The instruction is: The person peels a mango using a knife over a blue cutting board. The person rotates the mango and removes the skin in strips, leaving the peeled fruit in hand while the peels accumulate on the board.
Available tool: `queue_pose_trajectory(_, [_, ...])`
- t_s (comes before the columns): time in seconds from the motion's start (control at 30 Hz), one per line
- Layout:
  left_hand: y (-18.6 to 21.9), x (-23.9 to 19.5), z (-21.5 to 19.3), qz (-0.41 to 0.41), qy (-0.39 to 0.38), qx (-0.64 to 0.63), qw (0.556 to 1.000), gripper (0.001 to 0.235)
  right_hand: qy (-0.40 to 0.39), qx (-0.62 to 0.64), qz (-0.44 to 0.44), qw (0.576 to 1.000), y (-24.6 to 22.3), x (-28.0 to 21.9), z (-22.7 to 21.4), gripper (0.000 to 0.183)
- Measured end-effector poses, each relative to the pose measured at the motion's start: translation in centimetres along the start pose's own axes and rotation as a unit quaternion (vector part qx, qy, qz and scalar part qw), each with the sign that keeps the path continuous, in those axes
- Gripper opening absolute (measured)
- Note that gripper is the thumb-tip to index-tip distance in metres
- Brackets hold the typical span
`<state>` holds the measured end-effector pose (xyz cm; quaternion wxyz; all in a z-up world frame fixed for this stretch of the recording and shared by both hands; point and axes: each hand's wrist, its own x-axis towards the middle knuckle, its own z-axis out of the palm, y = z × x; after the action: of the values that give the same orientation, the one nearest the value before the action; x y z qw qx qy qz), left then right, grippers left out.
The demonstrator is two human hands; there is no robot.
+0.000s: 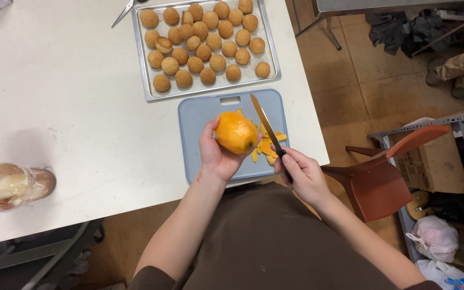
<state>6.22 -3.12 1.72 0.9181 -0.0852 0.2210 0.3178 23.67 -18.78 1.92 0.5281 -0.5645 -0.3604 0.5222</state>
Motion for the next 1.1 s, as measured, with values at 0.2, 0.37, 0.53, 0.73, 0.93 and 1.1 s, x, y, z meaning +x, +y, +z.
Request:
queue_pose_trajectory(0.2, [0.1, -0.1, 0.5, 0.064, 0.010, -0.016, 0.998, 0.049, 0.059, -0.182, -0.233, 0.953, -0.8, 2.6, 2.5, 0.047])
queue_pose_trajectory(0.37, [-0.7, -0.1, 0.2, 0.072, 0.024, 0.013, 0.997, 0.051, 0.054, -0.147, -0.214, 0.964, -0.7, 7.2, 3.4, 0.083])
queue_pose_trajectory(0.53, [0.4, -0.3, -0.5, 0.100, 0.026, 0.103, 0.989, 0.050, -0.054, 0.018, -0.201, 0.978, -0.1, 9.2, 4.4, 0.086])
queue_pose_trajectory(0.73, [4.4, -1.7, -0.6, 0.029, -0.081, 0.318, 0.944, 0.061, 0.015, -0.015, -0.008, 1.000, -2.9, 9.8, 4.8, 0.070])
queue_pose_trajectory(0.93, [6.4, -1.4, -1.1, -0.095, -0.185, 0.352, 0.913, 0.078, 0.029, -0.022, 0.036, 0.999, -3.0, 10.2, 4.1, 0.045])
queue_pose_trajectory(1.1, [6.9, 0.3, -1.8, -0.104, -0.218, 0.302, 0.922, 0.083, 0.029, -0.166, -0.050, 0.984, -3.0, 6.1, 1.3, 0.035])
